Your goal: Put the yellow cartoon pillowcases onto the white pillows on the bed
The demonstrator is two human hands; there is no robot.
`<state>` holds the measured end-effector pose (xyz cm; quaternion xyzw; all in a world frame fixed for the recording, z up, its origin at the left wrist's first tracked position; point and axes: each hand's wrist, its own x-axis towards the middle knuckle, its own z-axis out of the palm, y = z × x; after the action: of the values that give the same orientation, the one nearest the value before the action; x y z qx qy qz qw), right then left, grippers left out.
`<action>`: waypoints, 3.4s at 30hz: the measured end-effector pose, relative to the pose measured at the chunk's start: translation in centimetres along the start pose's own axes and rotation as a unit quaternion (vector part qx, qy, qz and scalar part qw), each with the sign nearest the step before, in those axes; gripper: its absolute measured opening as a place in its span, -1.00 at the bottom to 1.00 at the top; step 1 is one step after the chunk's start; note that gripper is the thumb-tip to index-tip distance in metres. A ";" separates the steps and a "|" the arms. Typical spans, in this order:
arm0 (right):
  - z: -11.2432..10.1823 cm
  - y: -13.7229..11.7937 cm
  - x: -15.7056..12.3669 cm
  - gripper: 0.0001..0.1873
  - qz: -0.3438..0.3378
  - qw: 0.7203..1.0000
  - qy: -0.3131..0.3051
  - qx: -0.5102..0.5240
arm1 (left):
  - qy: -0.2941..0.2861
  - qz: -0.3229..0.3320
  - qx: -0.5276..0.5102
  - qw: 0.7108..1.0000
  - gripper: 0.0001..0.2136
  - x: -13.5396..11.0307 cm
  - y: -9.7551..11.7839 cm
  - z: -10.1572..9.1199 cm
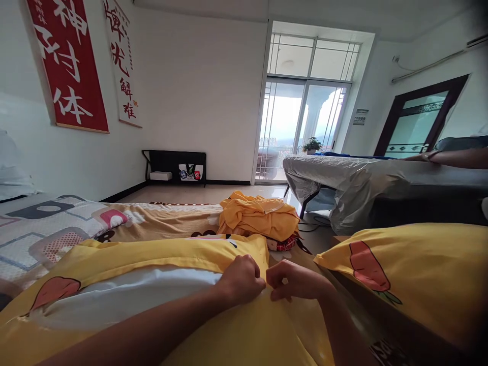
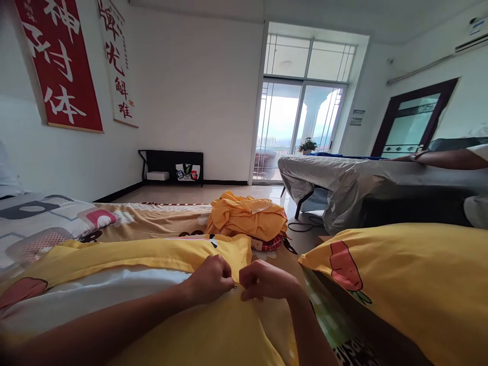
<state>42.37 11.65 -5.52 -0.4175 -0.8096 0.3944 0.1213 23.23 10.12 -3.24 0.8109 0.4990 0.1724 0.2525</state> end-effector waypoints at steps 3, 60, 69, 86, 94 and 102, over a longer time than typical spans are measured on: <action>-0.1 0.3 0.1 -0.67 -0.002 1.000 -0.010 0.023 | -0.004 -0.008 0.016 1.000 -0.80 -0.5 0.0 -0.7; -0.1 0.6 -0.4 -0.60 0.017 0.999 -0.035 0.019 | 0.020 -0.042 -0.002 0.999 -0.77 -6.4 -5.1 -6.8; 0.1 -0.1 -0.5 -0.67 0.031 0.999 -0.029 0.025 | 0.003 -0.090 -0.119 0.989 -0.77 -7.5 -6.9 -7.9; 0.5 -2.0 -1.5 -0.77 0.040 0.997 -0.004 -0.059 | -0.014 -0.175 -0.168 0.970 -0.69 -10.9 -8.5 -11.6; 0.4 -2.0 -1.1 -0.77 0.035 0.997 -0.010 -0.070 | 0.043 -0.180 -0.099 0.978 -0.66 -14.1 -12.1 -13.7; 3.2 -4.2 -3.1 -0.76 -0.001 0.954 0.228 -0.193 | 0.132 -0.147 0.027 0.980 -0.66 -17.0 -13.5 -14.1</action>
<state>40.13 6.12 -4.13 -0.5109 -0.8216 0.1245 0.2201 -1.55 3.24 -0.14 0.7052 0.6463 0.2253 0.1851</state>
